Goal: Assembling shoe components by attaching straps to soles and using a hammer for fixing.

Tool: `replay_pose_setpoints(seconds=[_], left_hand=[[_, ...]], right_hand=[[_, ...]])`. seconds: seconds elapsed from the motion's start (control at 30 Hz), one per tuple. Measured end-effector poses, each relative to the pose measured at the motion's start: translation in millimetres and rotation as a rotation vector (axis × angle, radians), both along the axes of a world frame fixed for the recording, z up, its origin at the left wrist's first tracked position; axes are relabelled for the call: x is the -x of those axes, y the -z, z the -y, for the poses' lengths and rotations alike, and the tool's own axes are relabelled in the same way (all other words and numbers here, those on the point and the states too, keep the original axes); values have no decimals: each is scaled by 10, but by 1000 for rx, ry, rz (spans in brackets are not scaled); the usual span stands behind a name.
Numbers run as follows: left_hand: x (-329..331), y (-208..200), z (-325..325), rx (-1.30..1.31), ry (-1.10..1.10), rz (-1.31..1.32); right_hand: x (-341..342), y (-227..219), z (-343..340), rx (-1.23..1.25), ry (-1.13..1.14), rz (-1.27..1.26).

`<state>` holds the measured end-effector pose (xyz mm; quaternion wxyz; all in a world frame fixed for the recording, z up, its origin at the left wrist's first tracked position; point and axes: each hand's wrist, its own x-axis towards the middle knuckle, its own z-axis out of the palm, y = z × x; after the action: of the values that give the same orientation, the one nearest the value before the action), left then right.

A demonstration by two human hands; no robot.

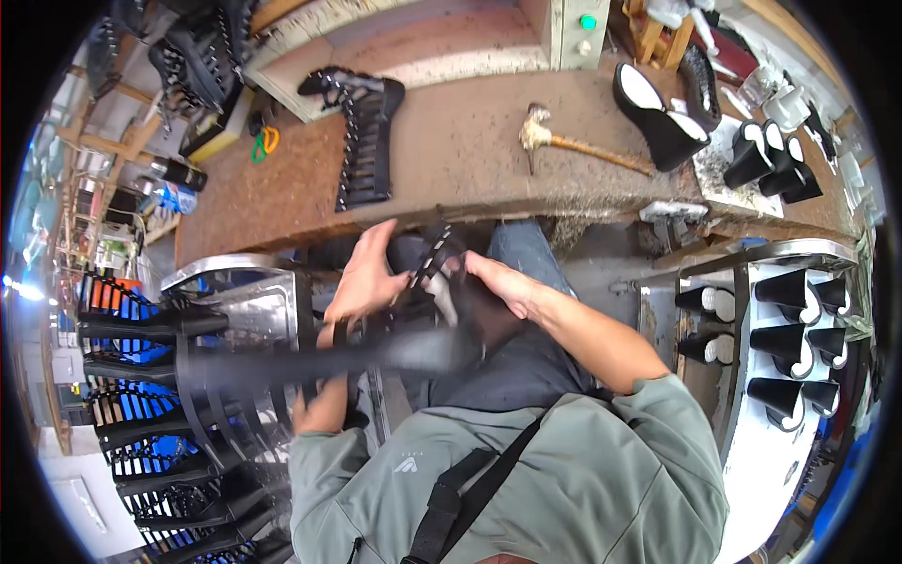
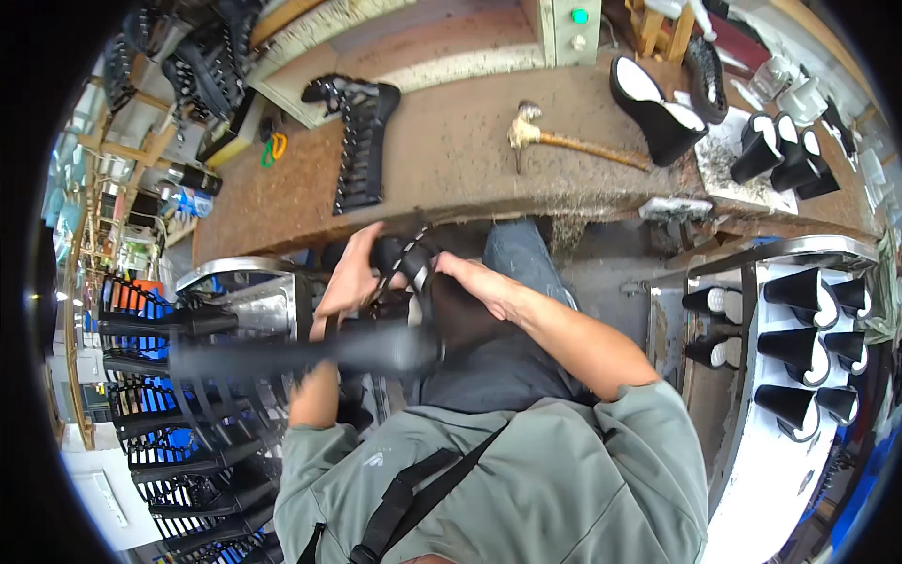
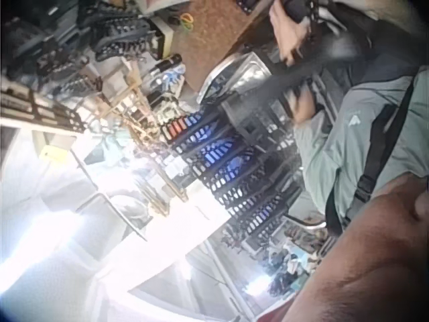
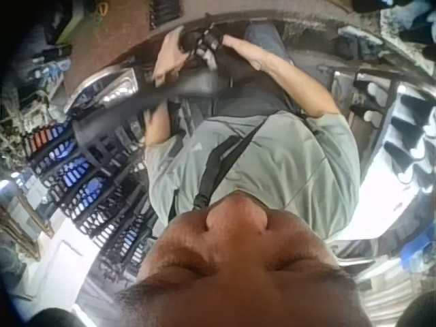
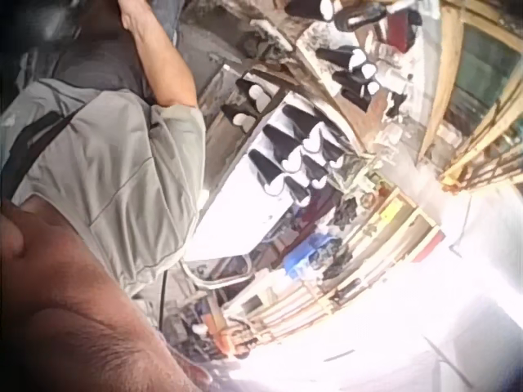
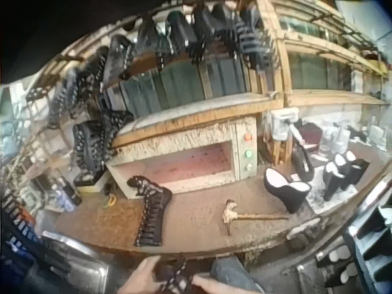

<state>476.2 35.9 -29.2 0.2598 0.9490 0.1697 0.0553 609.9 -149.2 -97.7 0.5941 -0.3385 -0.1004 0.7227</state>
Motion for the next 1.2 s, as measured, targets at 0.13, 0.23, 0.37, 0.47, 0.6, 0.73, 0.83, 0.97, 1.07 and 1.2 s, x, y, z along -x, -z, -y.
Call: replay_pose_setpoints(seconds=[0.13, 0.23, 0.37, 0.47, 0.6, 0.73, 0.83, 0.97, 1.07, 1.2], left_hand=[[104, 832, -307, 1591, -353, 638], [-45, 499, 69, 1933, 234, 330], [-38, -7, 275, 1766, 13, 412], [103, -167, 514, 1730, 65, 343], [50, -246, 669, 1665, 188, 258], [197, -230, 750, 1496, 45, 182], [238, -100, 621, 1445, 99, 83], [231, 5, 695, 1223, 362, 375], [195, -87, 750, 1346, 356, 418], [234, 88, 646, 1265, 357, 358]], right_hand=[[-25, -172, -160, -555, -97, -477], [248, -553, -80, -568, 47, -449], [-126, 105, 349, -321, -155, 519], [-453, -409, 475, -188, -61, 1507], [-395, -1336, 309, -600, 233, 1565], [-255, -1548, 318, -509, 245, 1612], [-177, -1523, 306, -472, 313, 1542], [-34, -1483, 309, -406, 436, 1547], [35, -1374, 279, -435, 574, 1525], [-37, -1404, 256, -491, 487, 1550]])
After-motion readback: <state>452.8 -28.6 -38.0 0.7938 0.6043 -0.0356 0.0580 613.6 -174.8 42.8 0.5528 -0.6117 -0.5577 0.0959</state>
